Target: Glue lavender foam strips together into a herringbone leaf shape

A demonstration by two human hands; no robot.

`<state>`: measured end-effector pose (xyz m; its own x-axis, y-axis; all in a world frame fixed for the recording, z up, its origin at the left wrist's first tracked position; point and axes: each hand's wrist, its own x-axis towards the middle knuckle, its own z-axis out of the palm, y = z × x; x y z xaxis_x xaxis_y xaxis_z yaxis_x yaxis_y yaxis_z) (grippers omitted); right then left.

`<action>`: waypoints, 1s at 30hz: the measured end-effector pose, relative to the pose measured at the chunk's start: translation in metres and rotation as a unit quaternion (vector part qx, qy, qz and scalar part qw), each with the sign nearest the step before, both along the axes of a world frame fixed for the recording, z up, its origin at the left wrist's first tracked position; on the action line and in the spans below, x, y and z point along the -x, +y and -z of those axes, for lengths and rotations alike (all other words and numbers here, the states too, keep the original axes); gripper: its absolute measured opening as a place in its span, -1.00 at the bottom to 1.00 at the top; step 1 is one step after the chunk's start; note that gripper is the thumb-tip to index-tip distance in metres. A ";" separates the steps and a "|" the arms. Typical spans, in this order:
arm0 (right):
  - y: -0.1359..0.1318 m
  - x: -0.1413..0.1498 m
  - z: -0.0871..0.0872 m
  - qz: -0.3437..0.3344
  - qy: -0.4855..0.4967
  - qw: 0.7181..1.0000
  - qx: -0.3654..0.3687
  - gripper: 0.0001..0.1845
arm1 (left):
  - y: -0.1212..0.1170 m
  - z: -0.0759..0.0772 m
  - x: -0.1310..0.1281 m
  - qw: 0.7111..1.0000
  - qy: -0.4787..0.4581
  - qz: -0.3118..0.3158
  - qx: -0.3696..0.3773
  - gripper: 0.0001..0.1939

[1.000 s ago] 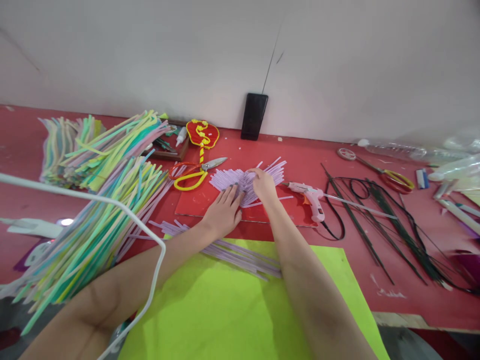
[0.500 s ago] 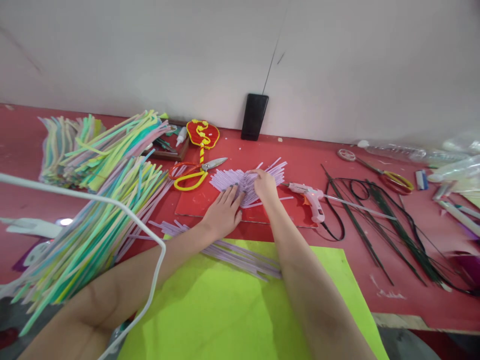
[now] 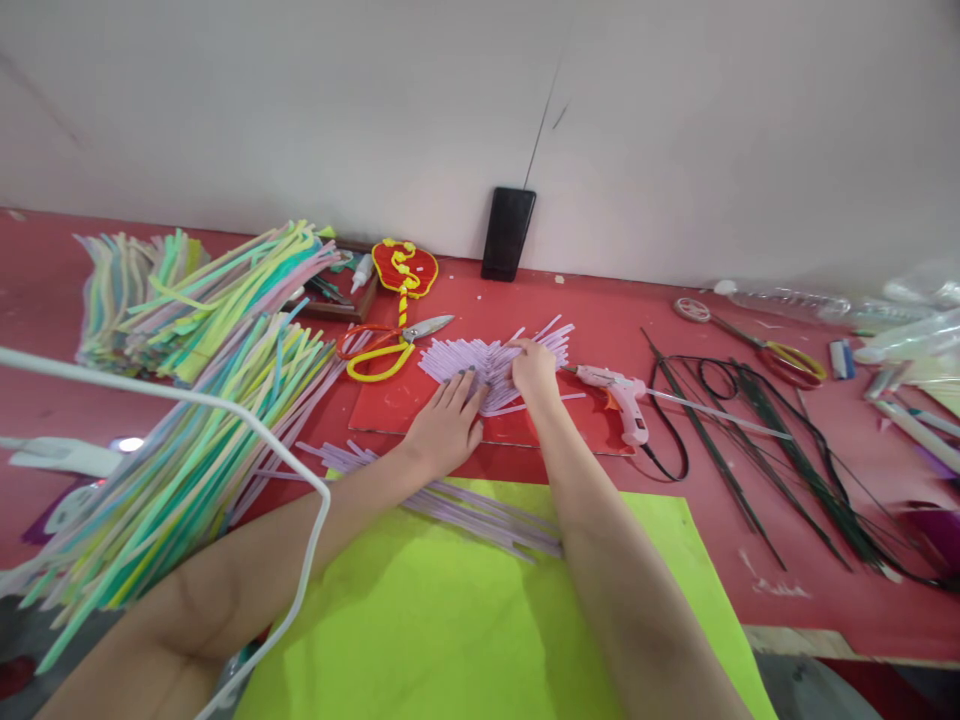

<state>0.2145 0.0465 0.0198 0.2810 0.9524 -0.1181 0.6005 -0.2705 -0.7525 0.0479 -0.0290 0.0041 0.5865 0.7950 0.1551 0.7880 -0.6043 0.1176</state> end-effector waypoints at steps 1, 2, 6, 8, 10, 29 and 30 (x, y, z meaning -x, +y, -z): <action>0.000 0.000 0.000 0.000 0.005 1.000 0.002 -0.40 | 0.000 0.001 0.000 1.000 -0.004 0.002 -0.003 -0.47; 0.000 0.000 0.000 0.000 0.007 1.000 0.003 -0.39 | 0.000 0.001 0.000 1.000 -0.007 0.003 -0.004 -0.47; -0.002 -0.001 0.000 -0.010 0.003 1.000 -0.006 -0.38 | 0.000 0.000 0.000 1.000 -0.003 -0.001 -0.001 -0.47; -0.003 -0.001 -0.001 -0.018 -0.009 1.000 -0.010 -0.38 | 0.000 -0.002 -0.001 1.000 0.004 -0.005 0.003 -0.47; -0.003 -0.001 -0.002 -0.022 -0.025 0.999 -0.014 -0.38 | 0.000 -0.002 -0.001 1.000 0.005 -0.007 0.004 -0.47; -0.011 0.000 -0.011 -0.091 -0.117 0.988 -0.046 -0.44 | 0.000 -0.001 -0.001 1.000 -0.003 -0.003 0.005 -0.46; -0.011 0.001 -0.012 -0.087 -0.118 0.988 -0.045 -0.44 | 0.000 -0.001 -0.001 1.000 -0.006 -0.003 0.002 -0.47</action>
